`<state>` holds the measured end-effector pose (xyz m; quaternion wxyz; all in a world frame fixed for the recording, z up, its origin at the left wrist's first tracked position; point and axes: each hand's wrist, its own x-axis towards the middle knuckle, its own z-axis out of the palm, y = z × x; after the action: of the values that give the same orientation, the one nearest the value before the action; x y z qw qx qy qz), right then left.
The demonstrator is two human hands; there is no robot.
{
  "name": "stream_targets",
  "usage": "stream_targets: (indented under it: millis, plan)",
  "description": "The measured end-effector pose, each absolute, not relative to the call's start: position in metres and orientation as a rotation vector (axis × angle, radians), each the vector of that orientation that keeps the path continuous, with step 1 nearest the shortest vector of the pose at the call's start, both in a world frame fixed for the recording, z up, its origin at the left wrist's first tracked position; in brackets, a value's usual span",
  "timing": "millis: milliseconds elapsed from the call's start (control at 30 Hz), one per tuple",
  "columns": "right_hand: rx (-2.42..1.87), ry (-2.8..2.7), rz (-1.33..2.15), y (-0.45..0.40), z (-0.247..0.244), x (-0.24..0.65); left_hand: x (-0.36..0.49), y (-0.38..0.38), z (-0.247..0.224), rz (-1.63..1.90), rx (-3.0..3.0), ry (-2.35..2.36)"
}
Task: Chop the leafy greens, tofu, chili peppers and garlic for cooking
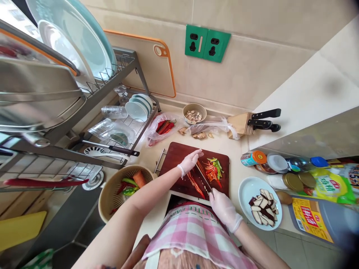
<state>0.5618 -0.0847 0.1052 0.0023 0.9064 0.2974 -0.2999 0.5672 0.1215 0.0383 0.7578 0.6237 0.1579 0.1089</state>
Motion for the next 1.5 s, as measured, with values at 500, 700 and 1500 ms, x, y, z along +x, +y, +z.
stream_targets:
  millis: [500,700,1500]
  plan:
    - [2.749,0.840,-1.063,-0.079,0.112,0.542,0.537,0.115,0.041,0.261,1.307,0.362]
    - [2.738,0.876,-1.050,-0.086,0.100,0.539,0.539,0.114,0.048,0.256,1.433,0.360]
    - [2.814,1.059,-1.091,-0.100,0.115,0.563,0.507,0.044,0.062,-0.518,1.331,1.159]
